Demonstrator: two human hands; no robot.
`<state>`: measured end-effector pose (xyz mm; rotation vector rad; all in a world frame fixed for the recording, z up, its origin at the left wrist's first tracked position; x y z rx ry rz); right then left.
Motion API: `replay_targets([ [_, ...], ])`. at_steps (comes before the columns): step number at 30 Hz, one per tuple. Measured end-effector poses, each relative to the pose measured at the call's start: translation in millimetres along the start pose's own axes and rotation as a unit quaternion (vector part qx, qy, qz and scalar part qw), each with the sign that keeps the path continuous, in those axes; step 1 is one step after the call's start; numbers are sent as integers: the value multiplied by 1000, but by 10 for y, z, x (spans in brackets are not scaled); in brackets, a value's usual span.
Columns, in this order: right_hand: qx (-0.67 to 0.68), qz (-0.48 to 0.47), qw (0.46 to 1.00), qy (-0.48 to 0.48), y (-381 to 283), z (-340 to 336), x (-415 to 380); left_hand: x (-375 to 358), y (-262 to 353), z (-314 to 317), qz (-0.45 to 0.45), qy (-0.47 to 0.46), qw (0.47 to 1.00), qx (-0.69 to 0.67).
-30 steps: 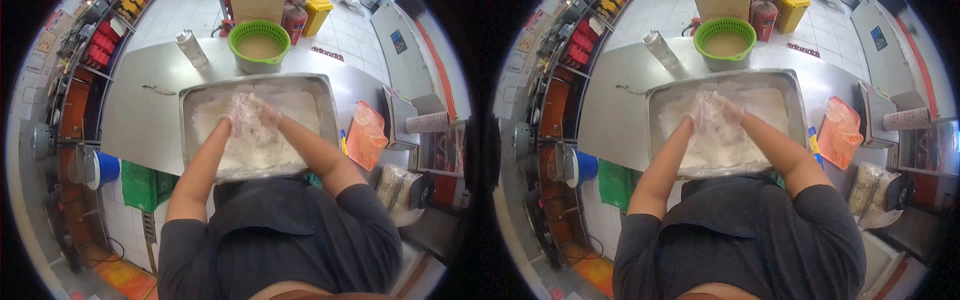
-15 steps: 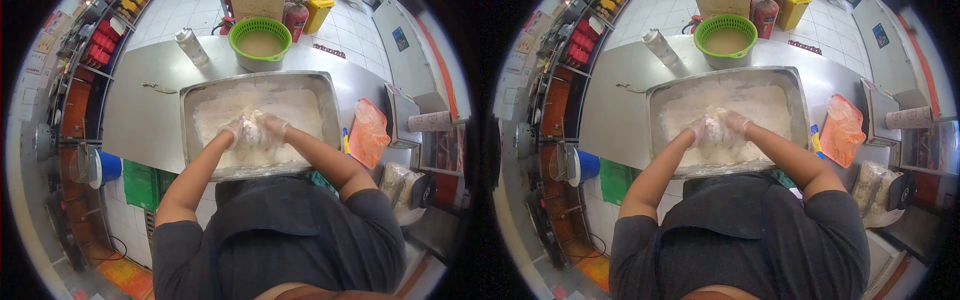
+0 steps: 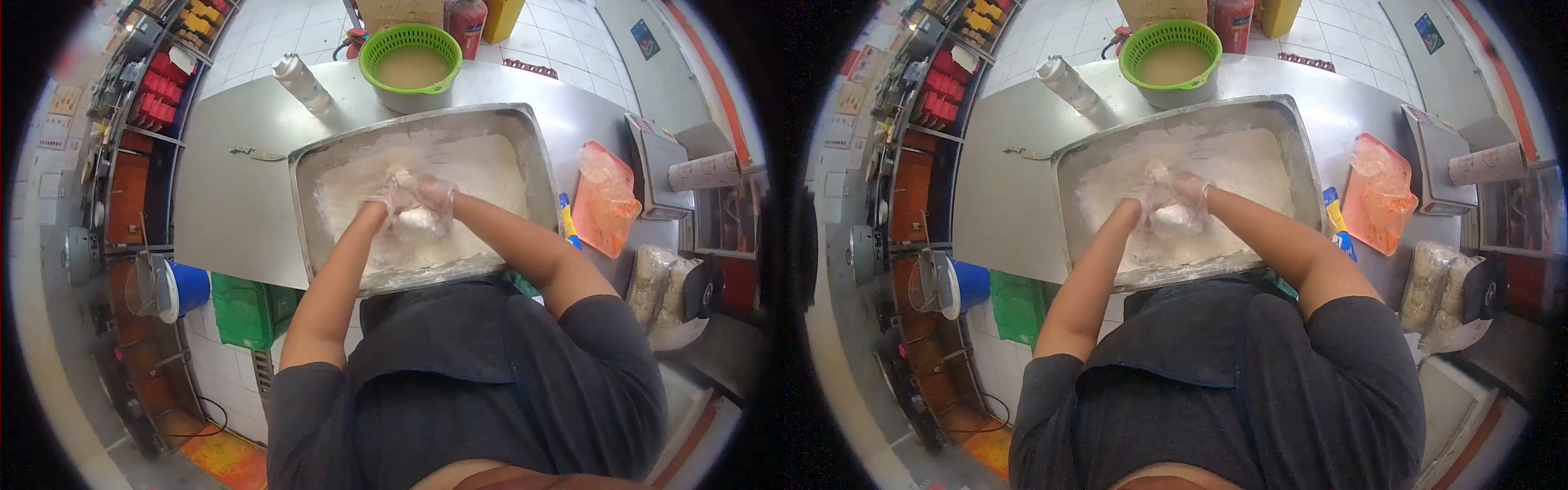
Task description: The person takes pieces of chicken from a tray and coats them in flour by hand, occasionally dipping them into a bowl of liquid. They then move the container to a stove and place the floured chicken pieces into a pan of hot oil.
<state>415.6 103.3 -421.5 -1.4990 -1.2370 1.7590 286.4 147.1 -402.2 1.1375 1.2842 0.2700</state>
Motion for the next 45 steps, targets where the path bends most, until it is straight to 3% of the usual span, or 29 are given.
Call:
replay_targets([
  [4, -128, 10, 985, -118, -694, -313, -675, -241, -141, -502, -42, -46, 995, 75],
  [6, -157, 37, 984, -74, -573, -502, -652, -256, -219, -820, -75, -120, 969, 202],
  [7, -189, 58, 980, -25, -491, -632, -667, -308, -272, -819, -74, -120, 969, 204],
  [8, -190, 56, 980, -24, -183, -677, -632, -421, -382, -805, -93, -119, 962, 227],
  [9, -212, 44, 971, -103, 313, -652, -511, -513, -376, -723, -135, -106, 957, 232],
  [11, -146, 172, 963, -150, 114, -412, -690, -697, -269, -446, -241, -69, 942, 222],
  [12, -53, 306, 944, -114, -408, -110, -999, -592, -361, -285, -270, -123, 947, 124],
  [13, -54, 303, 945, -110, -430, 32, -1009, -425, -533, -142, -295, -177, 939, 26],
  [14, -26, 292, 952, -85, -420, 124, -986, -226, -721, -40, -290, -177, 940, 29],
  [16, 2, 275, 960, -53, -341, 69, -878, 64, -765, 146, -229, -206, 934, -181],
  [17, 43, 203, 977, -41, -269, -3, -832, 73, -736, 99, -228, -209, 934, -176],
  [19, 107, 63, 991, -59, -464, -194, -959, -344, -197, -90, -63, -203, 958, -192],
  [21, 87, 12, 996, -7, -322, -564, -822, -373, 110, -439, 36, -118, 992, 9],
  [23, -167, 123, 959, 192, -614, -916, -931, -288, 541, -664, -55, 0, 998, 25],
  [24, -168, 118, 959, 195, -576, -989, -852, -243, 652, -774, -59, 60, 996, 42],
  [26, 116, 10, 963, 244, -194, -1115, -468, -138, 654, -781, -27, 96, 993, 66],
  [28, 43, -91, 973, 207, 61, -930, 41, -7, 624, -552, 33, 87, 992, 82],
  [30, -13, -183, 961, 208, -200, -481, 173, 110, 610, -189, 87, 57, 991, 79],
  [32, 83, -59, 992, 76, 24, -206, 506, 128, 564, 68, 101, 26, 993, 64],
  [36, 92, 29, 995, -24, -305, -500, -220, -99, 357, -237, 99, -3, 989, 111],
  [38, -261, 21, 965, 12, -202, -1080, -132, -231, 199, -560, 56, -13, 985, 165],
  [40, -425, 18, 905, 20, -1, -1252, -282, -325, 0, -768, -10, -42, 975, 216],
  [41, -451, -64, 890, 0, 66, -1251, -378, -388, -118, -808, -48, -65, 970, 231],
  [43, -466, -110, 877, -43, 405, -1181, -534, -522, -288, -746, -117, -106, 961, 228],
  [45, -337, 47, 930, -139, 772, -728, -763, -633, -383, -488, -184, -142, 959, 159],
])
Point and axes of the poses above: each hand's wrist, its own x-axis towards the middle knuckle, its own z-axis out of the palm, y = z × x, the point moved 3 cm from there along x, towards the middle knuckle, and after that the axes turned 2 degrees about -x, right-handed, at the moved point
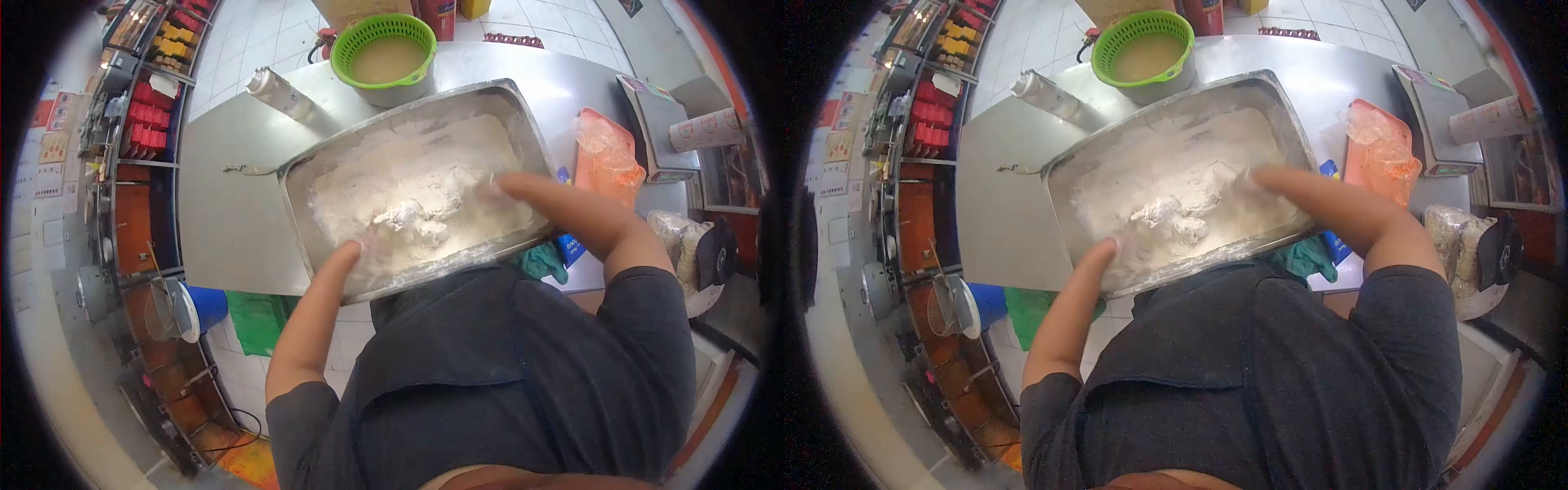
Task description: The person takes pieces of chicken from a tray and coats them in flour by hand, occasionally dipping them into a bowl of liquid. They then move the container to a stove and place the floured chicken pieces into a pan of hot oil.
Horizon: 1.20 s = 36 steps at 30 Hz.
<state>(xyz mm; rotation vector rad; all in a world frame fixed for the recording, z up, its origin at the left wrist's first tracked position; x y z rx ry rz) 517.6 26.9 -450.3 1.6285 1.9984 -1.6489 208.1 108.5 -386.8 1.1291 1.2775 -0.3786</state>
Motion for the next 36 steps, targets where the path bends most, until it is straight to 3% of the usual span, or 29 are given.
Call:
replay_targets([
  [2, 140, 66, 983, -99, -227, 301, 14, 45, 64, 283, 8, -83, 988, -128],
  [3, 258, 119, 955, -81, -256, 405, 131, 57, 137, 423, 14, -123, 973, -195],
  [5, 480, 217, 849, -40, -288, 631, 395, -27, 410, 682, -3, -185, 926, -328],
  [6, 531, 238, 813, -29, -429, 672, 369, -232, 620, 806, -53, -206, 892, -399],
  [7, 580, 258, 773, -16, -585, 706, 334, -195, 605, 849, -53, -206, 892, -398],
  [9, 607, 68, 791, 38, -1219, 405, -85, 0, 497, 793, 28, -104, 945, -307],
  [10, 609, 67, 790, 37, -1221, 357, -102, 164, 365, 757, 27, -104, 946, -306],
  [11, 411, 6, 907, 87, -1196, 251, -104, 332, 265, 672, 208, -40, 968, -138],
  [12, 189, -55, 972, 129, -1211, 150, -118, 307, 248, 589, 291, -15, 955, -51],
  [13, 89, 13, 991, 101, -1432, -153, -416, 269, 229, 508, 369, 26, 929, 32],
  [14, -16, 78, 994, 72, -1622, -500, -674, 148, 325, 286, 297, 39, 952, 62],
  [15, -125, 41, 985, 115, -1359, -657, -494, 95, 386, 110, 225, 51, 969, 93],
  [16, -180, 19, 974, 135, -1095, -694, -404, 106, 402, 27, 226, 53, 969, 90],
  [17, -236, 0, 959, 157, -833, -730, -316, 128, 370, -92, 172, 118, 974, -82],
  [18, 83, 155, 960, 219, -531, -755, -356, 141, 306, -160, 113, 178, 945, -250],
  [19, 304, 189, 909, 215, -374, -625, -266, 248, 247, -161, 119, 180, 943, -252],
  [20, 503, 226, 801, 234, -222, -491, -184, 499, 119, -89, 44, 83, 948, -304],
  [21, 604, 160, 752, 207, -215, -261, -90, 713, 15, 12, -33, -18, 936, -350],
  [23, 565, 219, 786, 125, -857, -175, -222, 1056, 62, 332, 22, -25, 940, -340],
  [24, 481, 191, 844, 140, -767, -57, -13, 1165, 138, 452, 70, -30, 942, -327],
  [26, 365, 156, 905, 151, -776, -60, 97, 1255, 283, 468, 95, -34, 929, -355],
  [28, 241, -6, 934, 263, -1159, -322, -137, 1092, 461, 296, 116, -31, 916, -382],
  [29, 231, -9, 939, 255, -968, -395, -89, 775, 534, 231, 138, -98, 896, -410],
  [30, 41, -30, 961, 271, -601, -460, -36, 439, 616, 163, 153, -168, 872, -435],
  [32, -147, -51, 951, 268, -438, -558, 35, 164, 698, -177, 181, -55, 896, -403],
  [33, 155, 78, 938, 299, -372, -704, 39, 107, 739, -344, 170, 48, 911, -372],
  [34, 437, 197, 823, 303, -329, -750, 54, 131, 766, -459, 168, 116, 918, -340],
  [36, 572, 94, 774, 254, -542, -794, 268, 290, 848, -482, 181, 196, 924, -274],
])
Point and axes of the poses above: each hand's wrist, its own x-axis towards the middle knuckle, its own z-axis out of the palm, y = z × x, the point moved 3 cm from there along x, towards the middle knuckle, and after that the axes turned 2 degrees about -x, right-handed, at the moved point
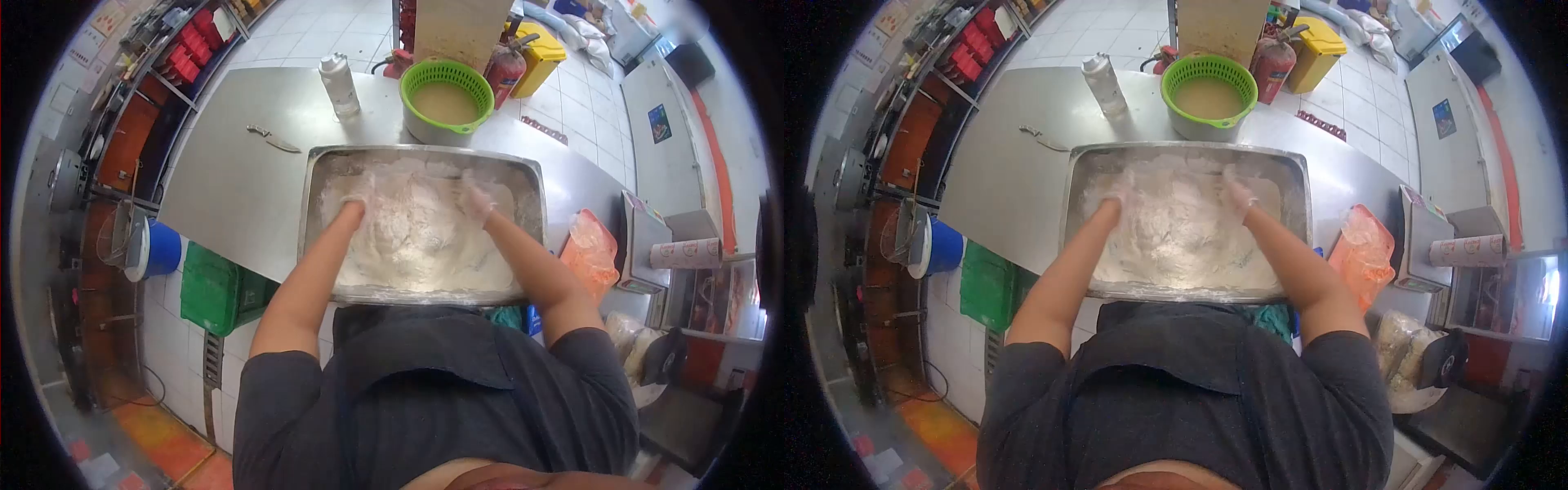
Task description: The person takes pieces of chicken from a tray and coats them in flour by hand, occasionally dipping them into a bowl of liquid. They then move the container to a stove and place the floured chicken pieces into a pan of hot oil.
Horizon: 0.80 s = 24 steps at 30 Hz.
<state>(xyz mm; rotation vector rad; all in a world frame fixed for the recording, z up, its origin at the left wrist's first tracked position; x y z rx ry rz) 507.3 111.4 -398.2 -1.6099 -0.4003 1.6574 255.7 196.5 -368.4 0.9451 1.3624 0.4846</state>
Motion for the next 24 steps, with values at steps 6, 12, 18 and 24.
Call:
replay_targets([
  [6, -26, -11, 977, -210, -218, 774, -324, 195, -104, 562, 85, -25, 994, 59],
  [12, -605, -225, 744, -176, -174, -123, 133, -249, -267, 13, -2, -115, 974, 195],
  [18, -188, 114, 969, -111, 297, 434, -438, -506, -527, 348, -162, -164, 972, 56],
  [24, -371, -234, 879, -187, 189, 424, -786, -751, -197, 436, -142, -263, 946, -123],
])
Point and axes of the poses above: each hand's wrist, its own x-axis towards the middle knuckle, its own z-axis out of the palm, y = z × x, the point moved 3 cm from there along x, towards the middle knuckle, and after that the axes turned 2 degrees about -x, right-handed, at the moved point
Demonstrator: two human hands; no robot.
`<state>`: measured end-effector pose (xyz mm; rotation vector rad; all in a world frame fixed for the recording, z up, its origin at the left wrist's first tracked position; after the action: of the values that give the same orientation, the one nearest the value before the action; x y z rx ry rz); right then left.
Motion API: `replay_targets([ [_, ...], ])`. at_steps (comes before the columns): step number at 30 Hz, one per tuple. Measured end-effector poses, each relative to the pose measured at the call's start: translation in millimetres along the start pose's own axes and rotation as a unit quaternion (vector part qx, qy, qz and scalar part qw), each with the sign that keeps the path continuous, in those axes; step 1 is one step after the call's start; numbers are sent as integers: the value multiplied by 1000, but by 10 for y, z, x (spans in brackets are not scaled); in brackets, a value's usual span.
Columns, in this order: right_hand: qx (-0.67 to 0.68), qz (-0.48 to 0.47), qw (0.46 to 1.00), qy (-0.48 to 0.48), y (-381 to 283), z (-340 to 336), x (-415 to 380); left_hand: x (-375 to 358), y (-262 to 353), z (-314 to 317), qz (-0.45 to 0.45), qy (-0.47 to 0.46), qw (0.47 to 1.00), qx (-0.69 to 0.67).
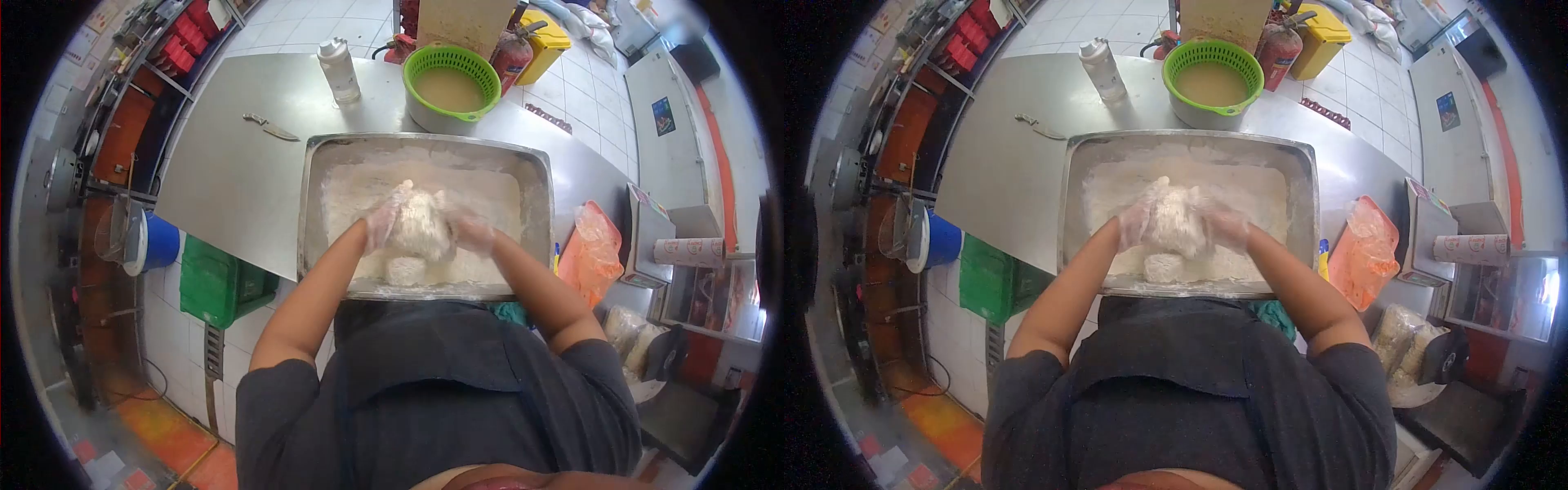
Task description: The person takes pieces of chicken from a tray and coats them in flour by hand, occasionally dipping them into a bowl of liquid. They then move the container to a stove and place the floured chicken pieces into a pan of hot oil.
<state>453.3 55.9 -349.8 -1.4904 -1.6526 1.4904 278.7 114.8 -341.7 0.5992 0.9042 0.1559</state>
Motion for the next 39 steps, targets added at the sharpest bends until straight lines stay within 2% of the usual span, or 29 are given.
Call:
replay_targets([
  [1, 38, -50, 998, 7, 18, -83, -54, 54, -25, -131, 36, -53, 996, -55],
  [3, 301, 52, 952, 8, 463, -218, -87, 17, -37, -285, 66, -108, 987, -103],
  [4, 305, 51, 951, 14, 399, -221, -101, -53, -99, -413, 57, 42, 997, 18],
  [5, 227, 184, 956, -4, 398, -208, -114, -123, -134, -504, 52, 190, 971, 139],
  [6, 143, 312, 939, -23, 379, -195, -130, -131, -183, -467, 55, 188, 970, 144],
  [7, 143, 307, 941, -19, 439, -126, -67, -102, -318, -422, -59, 171, 974, 134],
  [8, 18, 237, 968, -82, 532, 26, 30, -76, -437, -379, -173, 153, 965, 122],
  [10, -110, 157, 971, -140, 319, 266, 91, 226, -590, -420, -116, 126, 969, 181],
  [12, 0, 197, 976, -93, -288, 331, 33, 325, -539, -440, -58, 97, 965, 237],
  [14, -24, 142, 986, -82, -313, 228, 64, 274, -463, -441, 80, 8, 991, 106],
  [15, -48, 89, 992, -73, -295, 175, 61, 172, -408, -451, 74, 9, 992, 106],
  [16, 173, 79, 981, -32, -64, 158, 67, 13, -292, -425, 59, -14, 998, -1],
  [17, 177, 84, 980, -33, 16, 96, 63, -63, -258, -458, 51, -26, 997, -56],
  [18, -66, 78, 995, 20, 61, -33, 82, -139, -225, -491, 41, -36, 992, -110],
  [19, -307, 64, 947, 72, 82, -130, 78, -193, -214, -662, 12, 154, 988, 9],
  [20, -309, 64, 946, 74, 118, -159, 46, -257, -162, -786, -12, 336, 933, 129],
  [22, -462, -114, 857, 200, -44, -186, -29, -296, -35, -751, 65, 339, 900, 267],
  [23, -463, -115, 856, 200, -53, -160, -35, -331, 18, -704, 133, 333, 844, 399],
  [24, -444, -131, 861, 211, -244, -105, -58, -270, -64, -734, 133, 334, 843, 400],
  [25, -424, -145, 866, 223, -385, -20, -60, -157, -133, -722, 280, 337, 765, 471],
  [26, -425, -146, 865, 225, -412, 104, -4, -21, -197, -689, 303, 329, 791, 418],
  [27, -269, -139, 922, 241, -396, 210, 79, 114, -262, -656, 326, 319, 813, 363],
  [28, -107, -131, 953, 251, -398, 295, 133, 195, -267, -454, 302, 256, 897, 199],
  [29, -107, -134, 952, 254, -455, 397, 122, 270, -277, -248, 264, 211, 941, 21],
  [30, 15, -64, 979, 194, -448, 527, 118, 144, -150, 123, 304, 124, 935, -134],
  [32, 135, 2, 982, 135, -462, 620, 182, -135, -140, 653, 160, 127, 939, -275],
  [35, 260, -82, 931, 243, -483, 528, 205, -135, -361, 724, 164, 89, 950, -250],
  [38, 32, -25, 981, 189, -559, 717, 36, 44, -483, 573, 192, 34, 958, -212],
  [39, -48, -9, 984, 174, -581, 791, -20, 386, -608, 238, 258, 28, 962, -85],
])
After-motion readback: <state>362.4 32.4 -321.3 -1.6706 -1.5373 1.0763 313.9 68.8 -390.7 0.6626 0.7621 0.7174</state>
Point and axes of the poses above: each hand's wrist, its own x-axis towards the middle knuckle, its own z-axis out of the palm, y = z × x, the point moved 3 cm from there along x, towards the middle knuckle, and after that the axes turned 2 degrees about -x, right-handed, at the moved point
